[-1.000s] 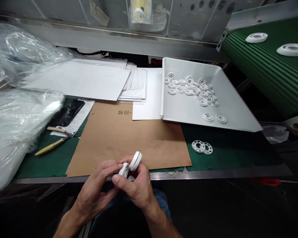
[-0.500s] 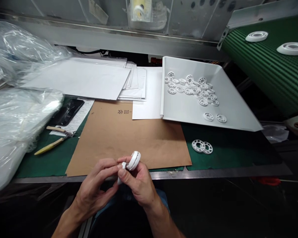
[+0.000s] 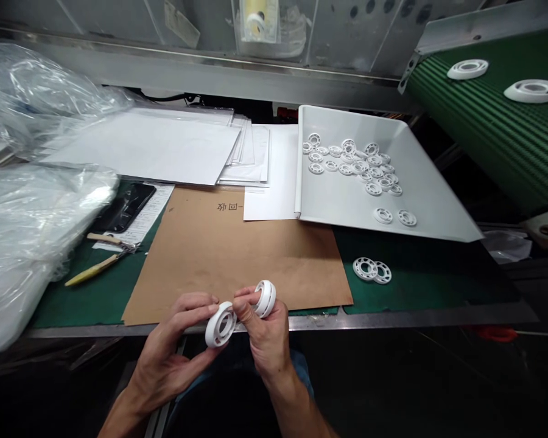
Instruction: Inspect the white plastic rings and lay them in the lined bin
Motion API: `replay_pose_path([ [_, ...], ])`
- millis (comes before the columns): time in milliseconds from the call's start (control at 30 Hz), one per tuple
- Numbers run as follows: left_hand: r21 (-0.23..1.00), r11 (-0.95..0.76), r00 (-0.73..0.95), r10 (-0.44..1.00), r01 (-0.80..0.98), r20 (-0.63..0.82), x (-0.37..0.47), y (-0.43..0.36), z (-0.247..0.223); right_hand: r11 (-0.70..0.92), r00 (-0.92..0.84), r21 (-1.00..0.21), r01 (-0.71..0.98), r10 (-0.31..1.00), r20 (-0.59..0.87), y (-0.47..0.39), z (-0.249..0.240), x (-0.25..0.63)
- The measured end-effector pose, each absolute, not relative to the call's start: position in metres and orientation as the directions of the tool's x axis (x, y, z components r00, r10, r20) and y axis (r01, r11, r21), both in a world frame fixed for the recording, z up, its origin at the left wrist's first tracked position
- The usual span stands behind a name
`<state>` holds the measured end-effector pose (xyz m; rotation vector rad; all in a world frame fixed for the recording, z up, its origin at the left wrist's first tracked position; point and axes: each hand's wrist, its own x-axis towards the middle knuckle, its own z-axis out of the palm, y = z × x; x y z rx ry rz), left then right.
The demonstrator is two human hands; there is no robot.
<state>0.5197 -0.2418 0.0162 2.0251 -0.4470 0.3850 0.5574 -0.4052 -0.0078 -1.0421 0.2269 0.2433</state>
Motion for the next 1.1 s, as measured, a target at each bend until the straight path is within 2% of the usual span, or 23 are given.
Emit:
replay_pose_path([
  [133, 0.793, -0.398, 0.884, -0.127, -0.462, 0.451, 0.52, -0.243, 0.016, 0.472, 0.946, -0.823, -0.315, 0.084, -0.314, -0.411, -0.009, 0.557],
  [300, 0.82, -0.348, 0.887, -0.086, -0.454, 0.455, 0.519, -0.245, 0.012, 0.341, 0.912, -0.87, -0.356, 0.33, -0.244, -0.42, -0.011, 0.558],
  [367, 0.839, -0.339, 0.901, -0.066, -0.425, 0.429, 0.518, -0.244, 0.01, 0.338, 0.911, -0.875, -0.346, 0.346, -0.227, -0.42, -0.01, 0.558],
  [467, 0.91, -0.264, 0.946, -0.038, -0.32, 0.321, 0.516, -0.245, 0.009, 0.386, 0.937, -0.868, -0.313, 0.277, -0.215, -0.418, -0.009, 0.557],
  [633, 0.997, 0.011, 0.99, 0.118, -0.078, 0.077, 0.518, -0.252, 0.014, 0.444, 0.955, -0.857, -0.26, 0.249, -0.16, -0.415, -0.008, 0.556],
  [800, 0.974, 0.134, 0.955, 0.212, 0.184, -0.21, 0.522, -0.257, 0.018, 0.442, 0.941, -0.842, -0.309, 0.273, -0.202, -0.415, -0.007, 0.551],
  [900, 0.934, 0.253, 0.915, 0.252, 0.252, -0.315, 0.523, -0.258, 0.017, 0.466, 0.938, -0.829, -0.308, 0.296, -0.182, -0.415, -0.006, 0.548],
  [1000, 0.947, 0.247, 0.923, 0.275, 0.203, -0.27, 0.521, -0.255, 0.014, 0.475, 0.941, -0.827, -0.3, 0.289, -0.175, -0.415, -0.007, 0.547],
  [1100, 0.996, 0.074, 0.971, 0.229, 0.046, -0.062, 0.515, -0.249, 0.011, 0.457, 0.945, -0.839, -0.294, 0.273, -0.183, -0.416, -0.009, 0.549],
])
